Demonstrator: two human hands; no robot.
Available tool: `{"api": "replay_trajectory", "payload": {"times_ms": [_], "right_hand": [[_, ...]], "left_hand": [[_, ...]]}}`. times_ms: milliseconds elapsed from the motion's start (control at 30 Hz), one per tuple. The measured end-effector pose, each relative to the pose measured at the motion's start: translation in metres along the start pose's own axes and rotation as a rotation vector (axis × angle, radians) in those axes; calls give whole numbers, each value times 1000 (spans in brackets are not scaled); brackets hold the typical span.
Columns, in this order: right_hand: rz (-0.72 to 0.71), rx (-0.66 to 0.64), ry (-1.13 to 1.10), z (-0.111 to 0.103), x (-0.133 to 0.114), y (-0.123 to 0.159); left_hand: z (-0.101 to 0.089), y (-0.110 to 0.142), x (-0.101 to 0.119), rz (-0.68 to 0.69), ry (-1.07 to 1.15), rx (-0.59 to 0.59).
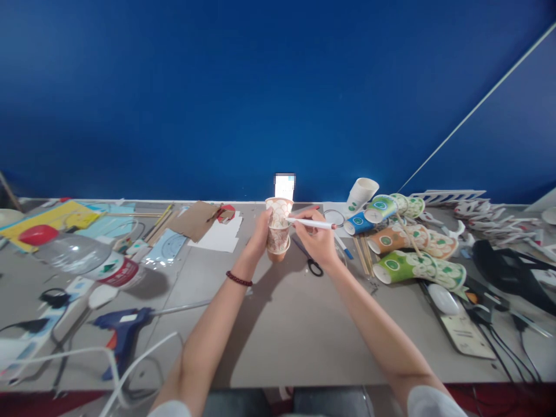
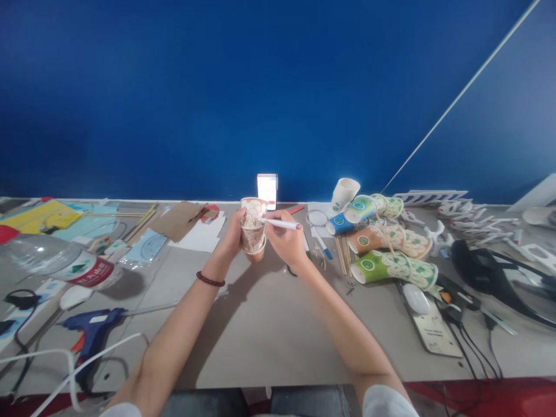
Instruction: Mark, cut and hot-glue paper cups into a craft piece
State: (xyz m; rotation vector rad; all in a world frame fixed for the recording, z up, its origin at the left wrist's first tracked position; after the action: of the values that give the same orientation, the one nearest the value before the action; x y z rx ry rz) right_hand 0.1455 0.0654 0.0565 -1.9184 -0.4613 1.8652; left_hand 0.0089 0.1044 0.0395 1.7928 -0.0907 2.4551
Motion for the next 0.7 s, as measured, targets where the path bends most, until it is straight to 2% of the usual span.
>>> {"api": "replay_trajectory", "payload": {"times_ms": [200,500,700], "right_hand": [[2,-28,17,0,-3,0],[55,15,-126,-5,6,-4],[50,-36,-121,-5,4,-6]], "left_hand": [[-3,-2,-4,-15,-20,17],[-7,-7,-8,25,-28,-15],[-4,-6,-8,24,-21,-63]]}}
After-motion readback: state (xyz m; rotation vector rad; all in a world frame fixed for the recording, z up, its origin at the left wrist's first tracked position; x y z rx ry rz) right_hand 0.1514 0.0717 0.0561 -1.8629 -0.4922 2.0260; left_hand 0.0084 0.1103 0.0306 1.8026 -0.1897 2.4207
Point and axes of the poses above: each hand's wrist, its own y-axis away from the middle knuckle, its own z-axis out of the palm, x = y × z, the point moved 3 cm from there along -y, towards the middle knuckle, and after that the axes turned 8 degrees about -y, right-handed, at the moved point
